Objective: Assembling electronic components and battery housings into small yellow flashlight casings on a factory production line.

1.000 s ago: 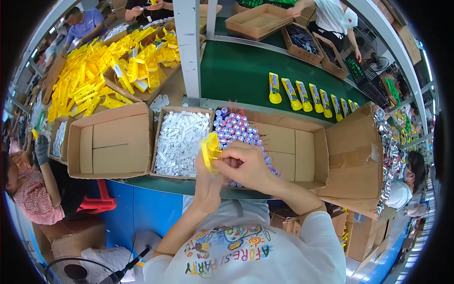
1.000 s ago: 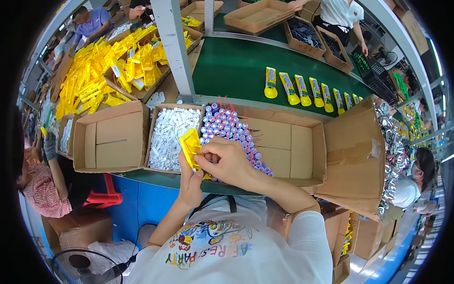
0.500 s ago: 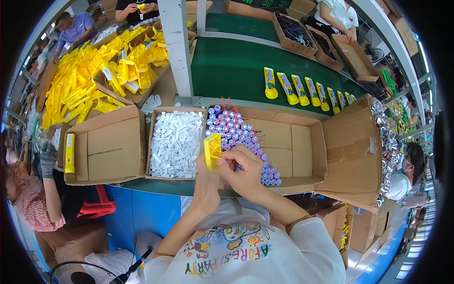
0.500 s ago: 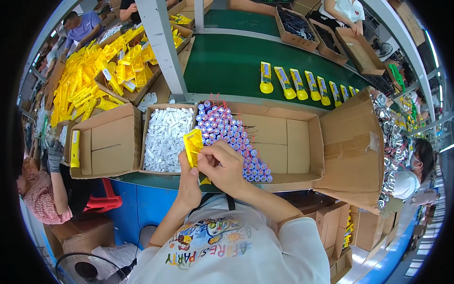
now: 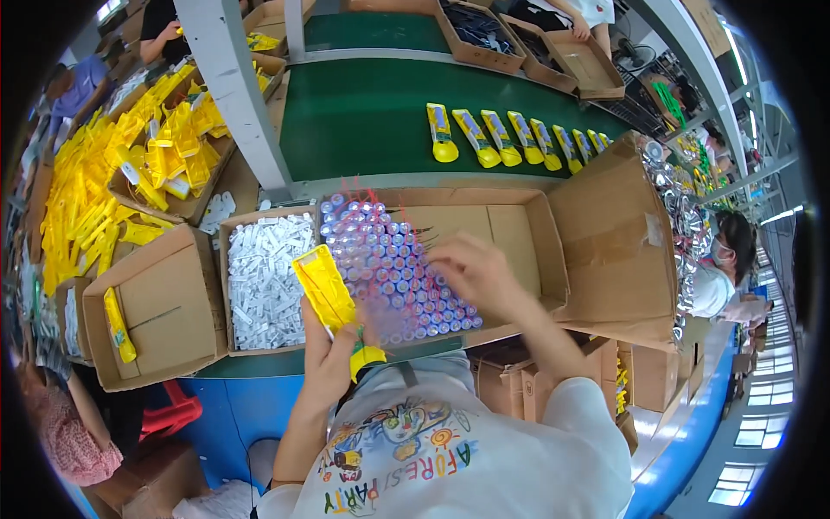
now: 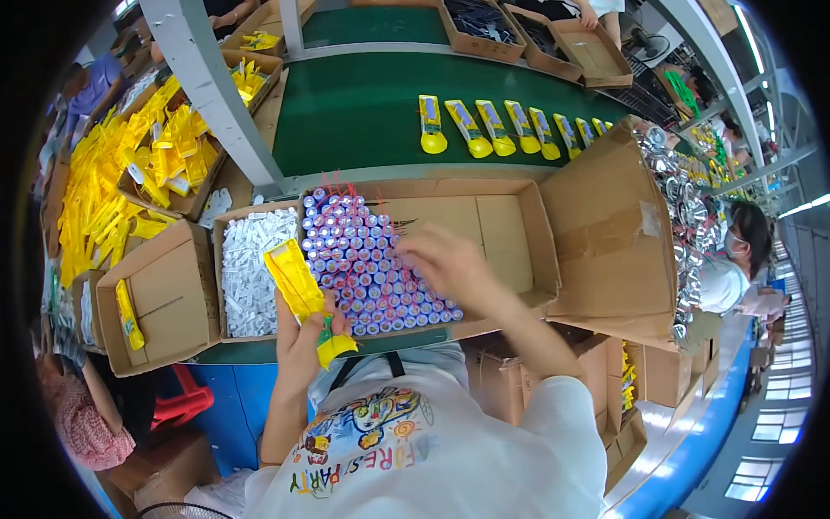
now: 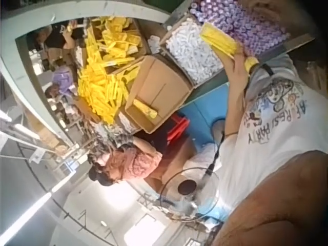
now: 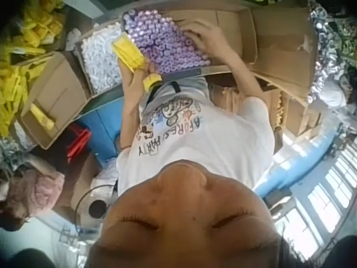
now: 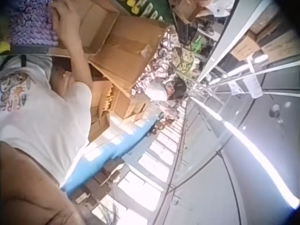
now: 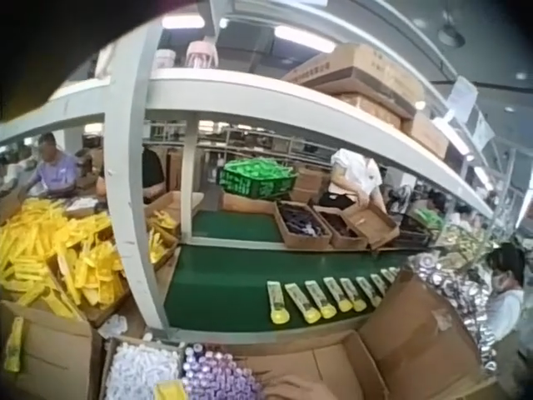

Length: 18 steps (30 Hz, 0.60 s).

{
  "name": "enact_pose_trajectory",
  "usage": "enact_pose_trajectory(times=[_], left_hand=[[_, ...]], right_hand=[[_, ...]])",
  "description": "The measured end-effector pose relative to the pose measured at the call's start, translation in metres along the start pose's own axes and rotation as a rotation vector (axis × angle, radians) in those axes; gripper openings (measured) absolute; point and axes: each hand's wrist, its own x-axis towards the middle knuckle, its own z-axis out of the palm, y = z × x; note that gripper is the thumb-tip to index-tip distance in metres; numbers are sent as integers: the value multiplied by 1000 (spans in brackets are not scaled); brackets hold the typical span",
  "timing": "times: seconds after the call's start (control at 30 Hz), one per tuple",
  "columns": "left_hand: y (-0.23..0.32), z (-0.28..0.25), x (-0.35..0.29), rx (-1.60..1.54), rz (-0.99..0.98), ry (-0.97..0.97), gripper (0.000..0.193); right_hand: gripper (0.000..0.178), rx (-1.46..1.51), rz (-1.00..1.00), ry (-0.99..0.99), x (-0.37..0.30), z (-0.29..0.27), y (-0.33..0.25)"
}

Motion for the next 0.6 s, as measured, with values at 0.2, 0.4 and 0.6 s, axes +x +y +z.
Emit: enact_pose_trajectory(times=[0.2, 0.4, 0.6], left_hand=[[-5, 9, -5, -2, -157, -218, 48], [-21, 21, -10, -134, -296, -229, 54], [-28, 27, -5, -200, -426, -162, 59]], right_hand=[[32, 4, 3, -388, -19, -13, 57], [37, -81, -194, -302, -17, -10, 47], [36, -138, -300, -153, -18, 1, 44]])
